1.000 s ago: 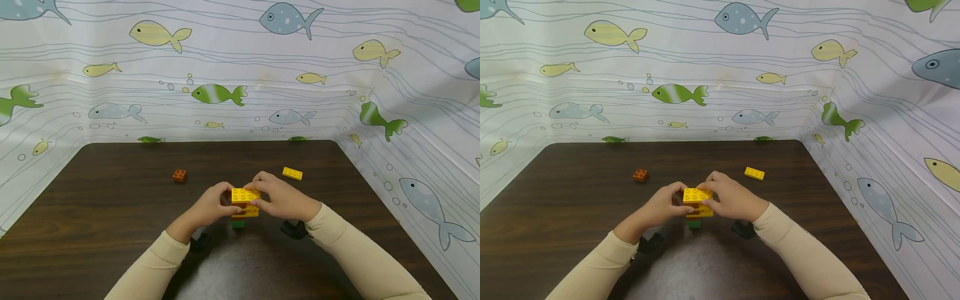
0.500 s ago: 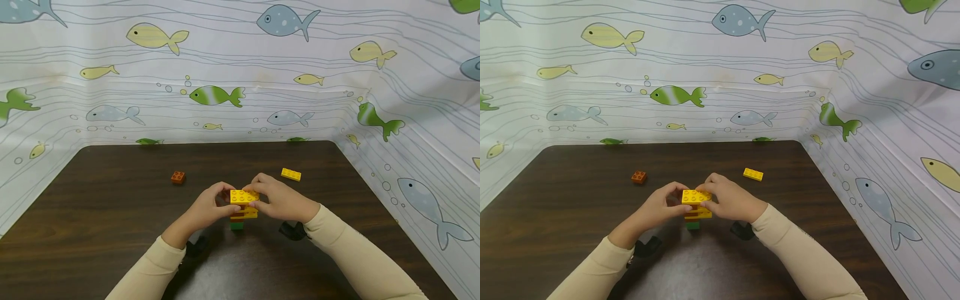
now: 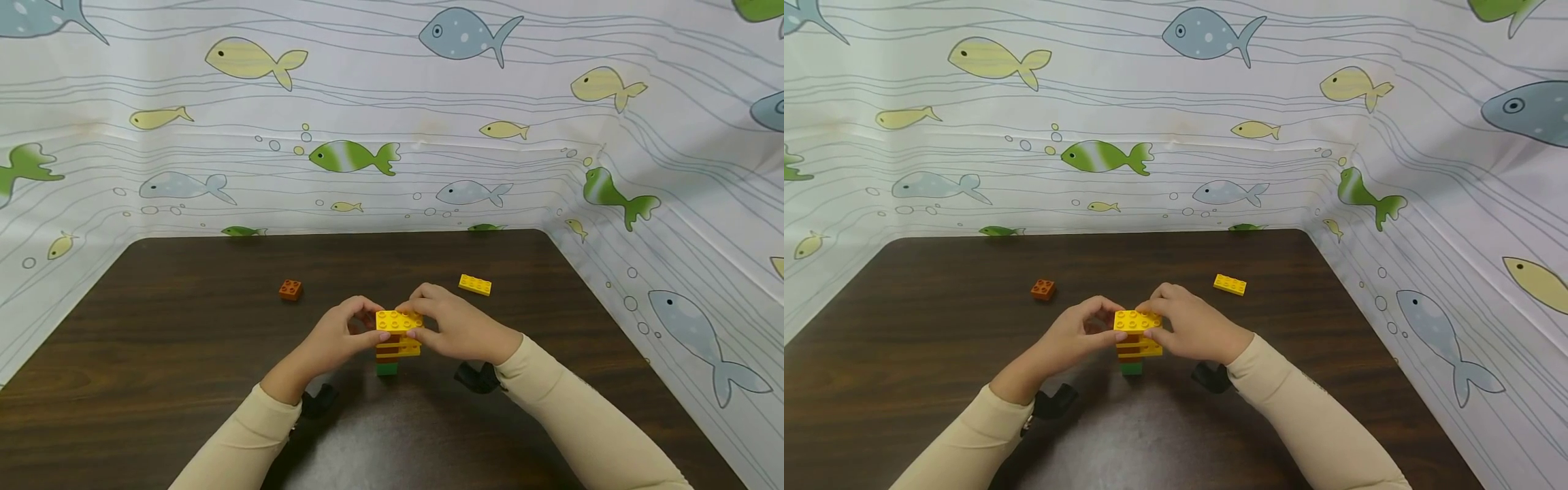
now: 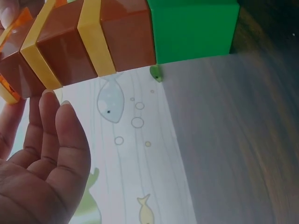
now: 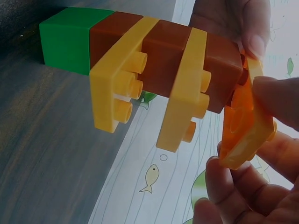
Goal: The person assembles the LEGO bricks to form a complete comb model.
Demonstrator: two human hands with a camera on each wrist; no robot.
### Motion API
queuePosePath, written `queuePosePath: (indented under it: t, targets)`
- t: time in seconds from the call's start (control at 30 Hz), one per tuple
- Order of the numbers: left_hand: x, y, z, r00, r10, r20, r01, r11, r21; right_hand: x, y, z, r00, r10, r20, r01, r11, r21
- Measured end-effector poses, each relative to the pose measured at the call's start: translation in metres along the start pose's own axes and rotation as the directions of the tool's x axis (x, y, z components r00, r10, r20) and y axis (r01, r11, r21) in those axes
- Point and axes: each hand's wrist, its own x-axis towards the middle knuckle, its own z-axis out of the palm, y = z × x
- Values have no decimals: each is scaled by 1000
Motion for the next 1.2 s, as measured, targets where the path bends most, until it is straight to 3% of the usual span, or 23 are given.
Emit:
queuePosePath:
  t: [0.97,1.2]
  targets:
    - [1,2,-1,1000,-24,15,23,998,59,0,1,4,1000,6,2,-6,999,38]
    - [-2,-5,-8,999,-13,29,12,1000,13,0,-1,4,999,32,15,-33,998,54]
